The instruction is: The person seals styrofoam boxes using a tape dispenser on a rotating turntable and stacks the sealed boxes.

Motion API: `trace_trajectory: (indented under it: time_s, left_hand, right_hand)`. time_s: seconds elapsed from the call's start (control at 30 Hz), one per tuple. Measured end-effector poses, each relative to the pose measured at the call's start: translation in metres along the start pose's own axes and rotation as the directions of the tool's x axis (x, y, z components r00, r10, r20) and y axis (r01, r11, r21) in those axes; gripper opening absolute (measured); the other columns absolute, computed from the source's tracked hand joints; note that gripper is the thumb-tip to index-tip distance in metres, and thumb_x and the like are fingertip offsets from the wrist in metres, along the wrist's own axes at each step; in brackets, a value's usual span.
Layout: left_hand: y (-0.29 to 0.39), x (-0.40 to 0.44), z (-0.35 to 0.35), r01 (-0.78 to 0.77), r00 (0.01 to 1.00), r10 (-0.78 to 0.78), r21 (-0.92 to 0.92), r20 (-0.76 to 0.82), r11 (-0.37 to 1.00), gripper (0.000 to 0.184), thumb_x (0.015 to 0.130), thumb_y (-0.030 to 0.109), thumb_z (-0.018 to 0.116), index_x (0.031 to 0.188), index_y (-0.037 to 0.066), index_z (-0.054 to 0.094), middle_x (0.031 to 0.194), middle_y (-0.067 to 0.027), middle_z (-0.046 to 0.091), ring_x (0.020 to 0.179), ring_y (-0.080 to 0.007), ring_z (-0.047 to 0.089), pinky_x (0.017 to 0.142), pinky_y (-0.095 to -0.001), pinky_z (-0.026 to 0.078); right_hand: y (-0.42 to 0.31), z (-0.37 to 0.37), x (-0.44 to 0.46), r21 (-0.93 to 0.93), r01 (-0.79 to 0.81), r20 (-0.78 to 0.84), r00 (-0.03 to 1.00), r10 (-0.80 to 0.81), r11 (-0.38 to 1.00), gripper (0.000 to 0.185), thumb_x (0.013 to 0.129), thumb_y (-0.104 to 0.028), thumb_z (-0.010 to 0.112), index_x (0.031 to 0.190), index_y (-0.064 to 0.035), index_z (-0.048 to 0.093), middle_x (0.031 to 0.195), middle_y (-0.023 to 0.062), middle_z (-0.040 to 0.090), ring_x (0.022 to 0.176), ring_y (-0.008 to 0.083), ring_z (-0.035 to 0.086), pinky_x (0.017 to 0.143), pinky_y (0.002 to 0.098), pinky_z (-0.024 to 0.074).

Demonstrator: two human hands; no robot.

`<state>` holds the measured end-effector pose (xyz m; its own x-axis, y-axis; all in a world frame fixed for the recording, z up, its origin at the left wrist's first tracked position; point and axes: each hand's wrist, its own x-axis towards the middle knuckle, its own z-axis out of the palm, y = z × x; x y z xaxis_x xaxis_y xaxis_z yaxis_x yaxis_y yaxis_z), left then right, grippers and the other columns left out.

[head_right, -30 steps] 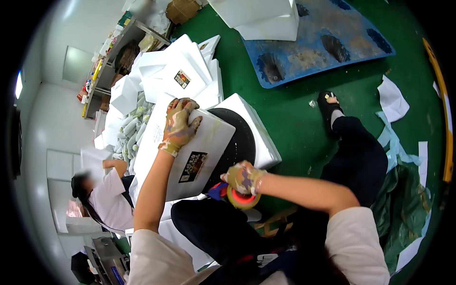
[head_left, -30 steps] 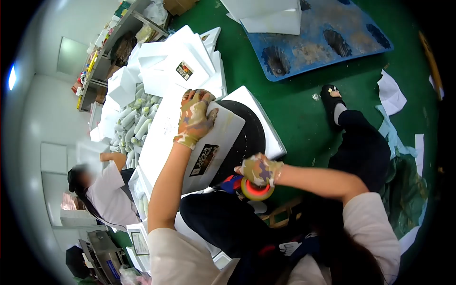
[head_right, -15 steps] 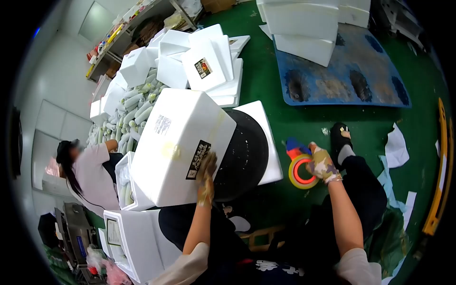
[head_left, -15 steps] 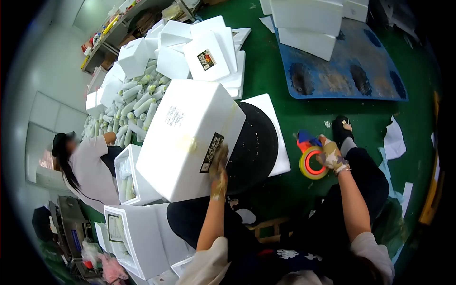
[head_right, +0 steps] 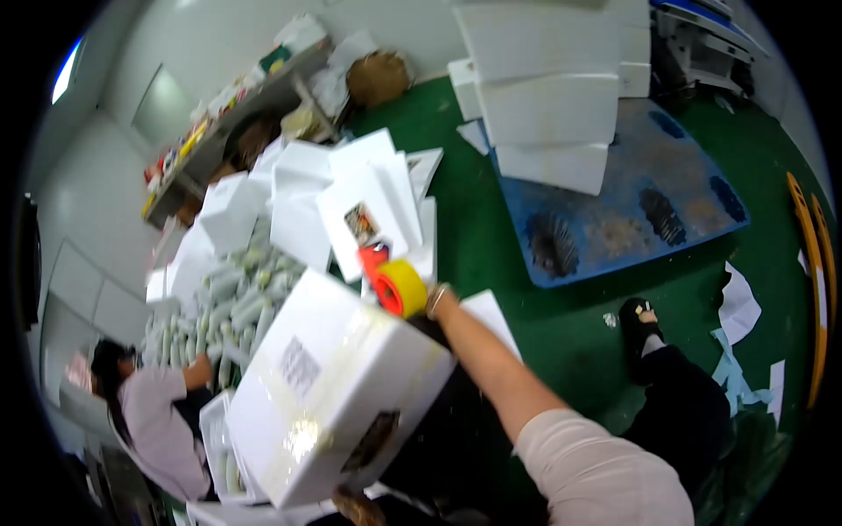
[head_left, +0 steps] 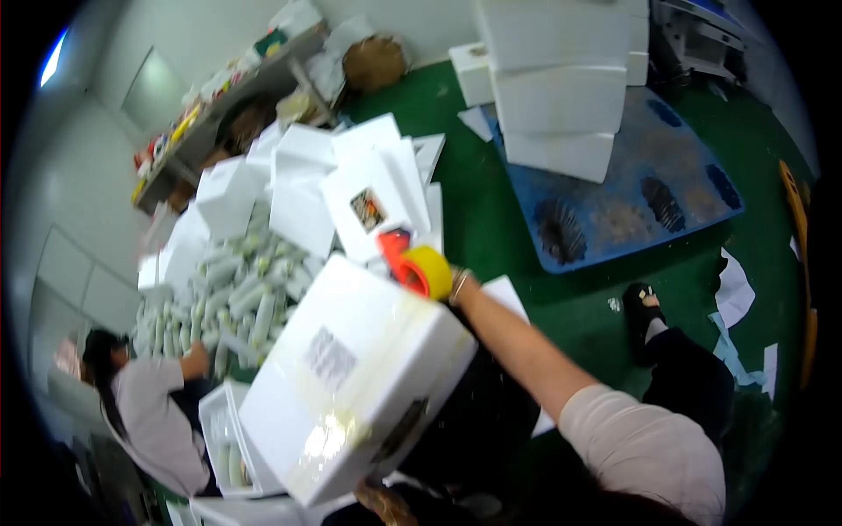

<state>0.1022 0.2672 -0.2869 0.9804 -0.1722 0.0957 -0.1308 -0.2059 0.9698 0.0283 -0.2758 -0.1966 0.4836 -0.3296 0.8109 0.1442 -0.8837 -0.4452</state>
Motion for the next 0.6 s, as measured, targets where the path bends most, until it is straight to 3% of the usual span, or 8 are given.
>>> trace_trajectory:
  time_s: [0.03,0.07,0.2,0.3,0.33,0.4,0.5,0.6]
  left_hand:
    - [-0.041,0.022,0.006,-0.025,0.987,-0.018,-0.262,-0.158,0.965,0.057,0.096,0.047,0.040,0.106,-0.007,0.053,0.092,-0.0168,0.058,0.082,-0.0249,0.056,0.076,-0.0332,0.049]
    - [0.039,0.015,0.006,0.151,0.971,-0.130,-0.092,0.199,0.984,0.090,0.081,0.054,0.064,0.142,0.005,0.019,0.140,-0.0210,0.036,0.120,-0.0323,0.045,0.097,-0.0446,0.042]
    - [0.194,0.031,0.059,-0.295,0.947,0.315,0.541,0.058,0.788,0.045,0.097,0.035,0.044,0.128,0.002,0.049,0.089,-0.0144,0.060,0.079,-0.0217,0.057,0.070,-0.0318,0.050]
    - [0.284,0.061,0.137,-0.290,0.953,0.244,0.299,0.183,0.909,0.046,0.096,0.038,0.047,0.103,-0.006,0.057,0.089,-0.0134,0.059,0.078,-0.0247,0.056,0.073,-0.0379,0.048]
    - [0.307,0.075,0.158,-0.339,0.867,0.249,0.145,0.432,0.929,0.040,0.096,0.032,0.049,0.105,-0.006,0.059,0.092,-0.0153,0.060,0.077,-0.0265,0.056,0.071,-0.0402,0.047]
    - [0.322,0.096,0.223,-0.956,0.102,0.773,0.276,0.626,-0.098,0.041,0.088,0.011,0.048,0.128,0.012,0.056,0.097,-0.0228,0.061,0.077,-0.0343,0.058,0.067,-0.0417,0.046]
    - [0.402,0.044,0.363,-0.819,0.568,0.439,0.431,0.696,0.378,0.056,0.086,0.056,0.053,0.099,0.003,0.066,0.087,-0.0222,0.063,0.081,-0.0378,0.060,0.073,-0.0446,0.047]
    - [0.367,0.008,0.488,-0.878,0.422,0.465,0.223,0.778,0.424,0.070,0.083,0.066,0.047,0.090,-0.003,0.061,0.088,-0.0241,0.064,0.088,-0.0384,0.062,0.081,-0.0439,0.047]
  right_hand:
    - [-0.024,-0.006,0.003,-0.188,-0.141,-0.108,0.987,0.122,0.972,0.040,0.072,-0.016,0.068,0.111,-0.0101,0.059,0.109,0.0156,0.060,0.104,0.0339,0.055,0.088,0.0402,0.0442]
    - [-0.035,-0.010,0.000,-0.116,-0.312,-0.112,0.947,0.300,0.943,0.043,0.074,-0.018,0.068,0.115,-0.0117,0.058,0.116,0.0133,0.059,0.109,0.0315,0.053,0.092,0.0389,0.0428]
    - [-0.031,-0.060,-0.053,0.336,-0.487,-0.002,0.856,0.517,0.806,0.046,0.085,-0.023,0.059,0.129,-0.0138,0.048,0.122,0.0085,0.056,0.112,0.0254,0.053,0.099,0.0345,0.0401]
    - [-0.048,-0.140,-0.086,0.731,-0.556,0.117,0.674,0.729,0.396,0.045,0.087,-0.026,0.057,0.130,-0.0139,0.048,0.122,0.0073,0.057,0.112,0.0236,0.054,0.099,0.0341,0.0410]
    - [-0.056,-0.172,-0.096,0.845,-0.475,0.133,0.633,0.763,0.247,0.045,0.088,-0.027,0.056,0.130,-0.0140,0.047,0.122,0.0069,0.057,0.112,0.0230,0.054,0.098,0.0340,0.0413]
    - [-0.071,-0.234,-0.116,0.974,-0.224,0.116,0.587,0.801,0.023,0.044,0.089,-0.029,0.055,0.130,-0.0140,0.047,0.122,0.0061,0.057,0.111,0.0218,0.055,0.098,0.0337,0.0419]
    - [-0.068,-0.317,-0.151,0.999,0.044,-0.042,0.427,0.903,0.025,0.044,0.091,-0.032,0.053,0.131,-0.0142,0.046,0.122,0.0049,0.057,0.111,0.0200,0.056,0.098,0.0333,0.0427]
    - [0.000,-0.376,-0.213,0.971,0.041,-0.237,0.029,0.971,0.236,0.048,0.090,-0.039,0.053,0.129,-0.0108,0.047,0.120,0.0054,0.058,0.110,0.0205,0.056,0.093,0.0358,0.0451]
